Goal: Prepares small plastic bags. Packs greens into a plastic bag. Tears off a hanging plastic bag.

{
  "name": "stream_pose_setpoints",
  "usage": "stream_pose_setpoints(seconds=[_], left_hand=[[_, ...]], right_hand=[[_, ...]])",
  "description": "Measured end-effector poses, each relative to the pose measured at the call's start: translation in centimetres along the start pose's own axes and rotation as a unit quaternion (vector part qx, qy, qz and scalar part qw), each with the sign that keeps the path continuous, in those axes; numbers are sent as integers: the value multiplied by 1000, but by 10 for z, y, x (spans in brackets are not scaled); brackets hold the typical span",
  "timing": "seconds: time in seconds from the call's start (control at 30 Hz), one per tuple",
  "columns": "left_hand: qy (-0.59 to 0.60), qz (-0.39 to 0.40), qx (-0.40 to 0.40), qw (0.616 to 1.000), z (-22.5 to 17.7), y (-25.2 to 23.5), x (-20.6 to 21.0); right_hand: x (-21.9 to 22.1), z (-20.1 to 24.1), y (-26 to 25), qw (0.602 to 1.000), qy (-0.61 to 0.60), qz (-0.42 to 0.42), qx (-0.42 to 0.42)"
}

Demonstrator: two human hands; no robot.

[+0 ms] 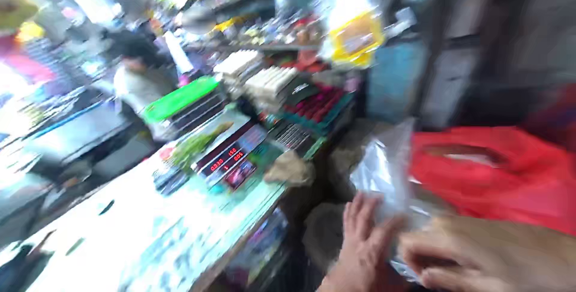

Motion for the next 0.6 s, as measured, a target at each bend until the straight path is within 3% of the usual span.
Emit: stream_pose_setpoints(seconds=[0.17,0.27,0.4,0.47,0.6], left_hand=[[-41,-42,-92,994,16,52,-71],[-40,-127,-162,978,22,92,-126],[-19,-325,-242,914,38,162,-208],[4,-399,-287,871,46,203,-249],[25,-450,-418,789,67,288,-318]], right_hand=[[-6,-31,-59,967,-198,-157,8],[42,-49,-116,950,-231,-208,18],[132,-37,-193,951,-250,-169,62],[154,-32,-225,955,-250,-144,64],[169,-41,-287,929,-334,-107,120]])
Point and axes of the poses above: each hand's wrist, its own y-axis away from the middle knuckle, its own x-axis out of the palm, z = x × y, the point moved 8 cm from there along -y, towards the middle knuckle, and after that the axes turned 5 degrees about z, right-handed, at the moved point
